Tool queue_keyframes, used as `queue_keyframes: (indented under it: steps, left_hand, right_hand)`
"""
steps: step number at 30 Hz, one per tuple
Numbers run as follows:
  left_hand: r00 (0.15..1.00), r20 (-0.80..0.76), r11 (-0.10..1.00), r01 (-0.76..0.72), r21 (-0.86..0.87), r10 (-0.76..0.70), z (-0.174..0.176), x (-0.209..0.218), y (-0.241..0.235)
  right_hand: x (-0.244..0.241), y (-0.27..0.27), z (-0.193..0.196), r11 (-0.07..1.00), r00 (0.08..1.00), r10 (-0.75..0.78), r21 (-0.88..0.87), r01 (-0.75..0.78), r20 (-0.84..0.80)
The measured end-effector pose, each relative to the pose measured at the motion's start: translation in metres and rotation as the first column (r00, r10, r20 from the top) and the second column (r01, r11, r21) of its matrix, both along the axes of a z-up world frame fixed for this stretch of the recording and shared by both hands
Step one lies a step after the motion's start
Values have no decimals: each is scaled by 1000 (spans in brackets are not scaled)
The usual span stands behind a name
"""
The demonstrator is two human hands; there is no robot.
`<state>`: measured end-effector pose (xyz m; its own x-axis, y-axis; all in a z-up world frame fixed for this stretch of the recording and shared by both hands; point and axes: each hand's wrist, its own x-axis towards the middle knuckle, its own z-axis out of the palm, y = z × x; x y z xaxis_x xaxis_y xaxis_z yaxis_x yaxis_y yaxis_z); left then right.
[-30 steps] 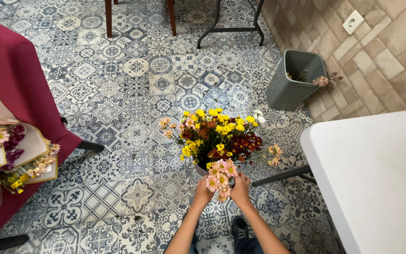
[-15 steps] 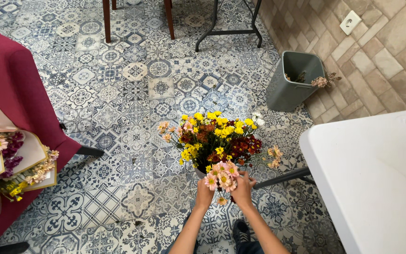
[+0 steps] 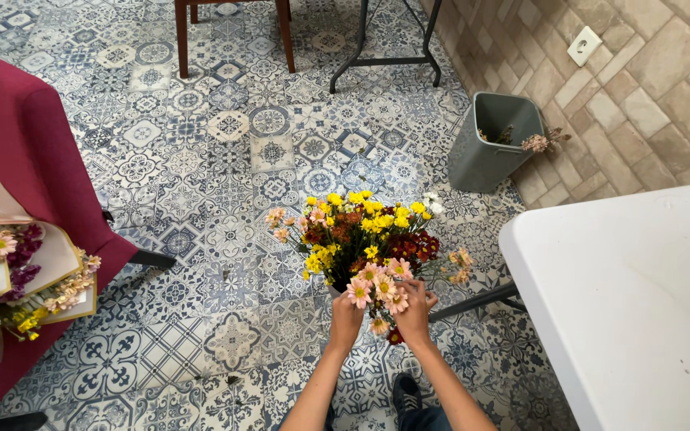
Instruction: The person selects flowers from a vase, trims the stems with shears, and organizes them on a table.
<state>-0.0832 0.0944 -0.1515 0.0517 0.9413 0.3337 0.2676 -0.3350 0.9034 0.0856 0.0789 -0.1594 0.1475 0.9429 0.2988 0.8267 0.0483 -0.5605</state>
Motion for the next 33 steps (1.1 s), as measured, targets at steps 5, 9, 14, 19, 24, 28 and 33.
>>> queue_keyframes:
  steps: [5,9,14,19,24,28,33]
  left_hand:
    - [996,-60,990,-63,123,71,-22,5,11]
    - [993,-96,987,-47,151,62,-26,6,18]
    - [994,-88,981,-51,188,69,-25,4,26]
    - [981,-144,975,-100,197,129,-46,5,25]
    - [984,-112,968,-115,222,142,-39,7,28]
    - [987,-83,952,-108,288,137,-25,6,29]
    - [990,-63,948,-101,303,126,10,4,30]
  right_hand:
    - [2,12,-17,998,993,-33,48,38,-115]
    - [-1,17,-25,999,984,0,46,8,-177]
    - [-1,27,-38,998,953,-48,21,57,-300]
    - [-7,21,-25,998,910,-62,-30,54,-409]
    - [-26,19,35,994,830,78,103,-25,-552]
    - [-26,20,37,999,728,16,-11,-32,-685]
    - [-26,23,64,993,752,116,71,-91,-649]
